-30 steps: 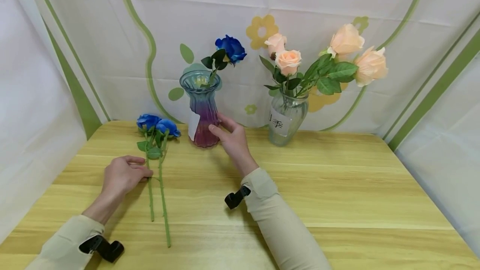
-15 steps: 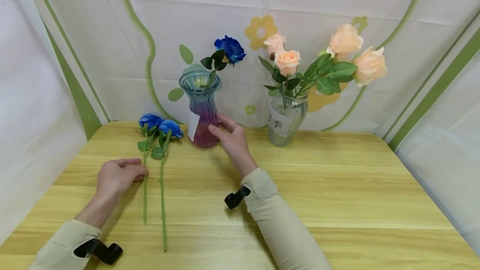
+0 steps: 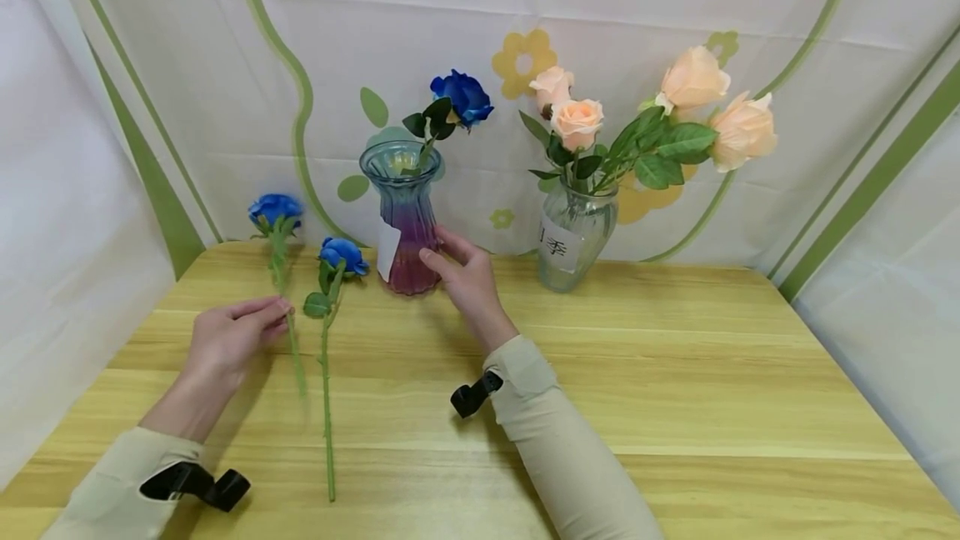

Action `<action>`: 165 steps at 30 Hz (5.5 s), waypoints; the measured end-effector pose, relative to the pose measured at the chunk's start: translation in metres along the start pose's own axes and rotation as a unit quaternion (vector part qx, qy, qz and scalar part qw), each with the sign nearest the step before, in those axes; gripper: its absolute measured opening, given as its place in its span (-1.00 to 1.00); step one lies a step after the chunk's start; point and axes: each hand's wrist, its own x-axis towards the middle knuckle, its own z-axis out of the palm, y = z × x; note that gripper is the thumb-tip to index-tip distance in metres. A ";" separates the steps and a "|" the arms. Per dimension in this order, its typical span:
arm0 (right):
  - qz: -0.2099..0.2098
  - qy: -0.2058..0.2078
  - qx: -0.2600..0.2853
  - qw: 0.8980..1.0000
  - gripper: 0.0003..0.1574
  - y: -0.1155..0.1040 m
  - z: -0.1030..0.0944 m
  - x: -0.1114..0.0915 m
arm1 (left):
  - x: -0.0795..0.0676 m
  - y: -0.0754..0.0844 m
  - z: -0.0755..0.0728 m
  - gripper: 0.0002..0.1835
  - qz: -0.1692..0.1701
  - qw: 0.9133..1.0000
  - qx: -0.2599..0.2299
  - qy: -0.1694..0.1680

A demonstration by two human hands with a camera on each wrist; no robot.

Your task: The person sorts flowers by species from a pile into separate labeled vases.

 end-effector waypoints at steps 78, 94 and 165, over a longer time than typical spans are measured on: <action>0.010 0.001 0.014 1.000 -0.39 -0.003 -0.001 0.000 | 0.038 0.145 0.139 -0.74 0.188 0.850 -0.458 0.178; 0.010 0.000 0.014 1.000 -0.39 -0.002 -0.004 0.002 | 0.047 0.139 0.169 -0.76 0.170 0.912 -0.321 0.194; 0.027 -0.002 0.030 0.999 -0.43 -0.002 -0.004 0.001 | -0.022 -0.029 0.063 -0.40 -0.022 0.987 -0.037 0.156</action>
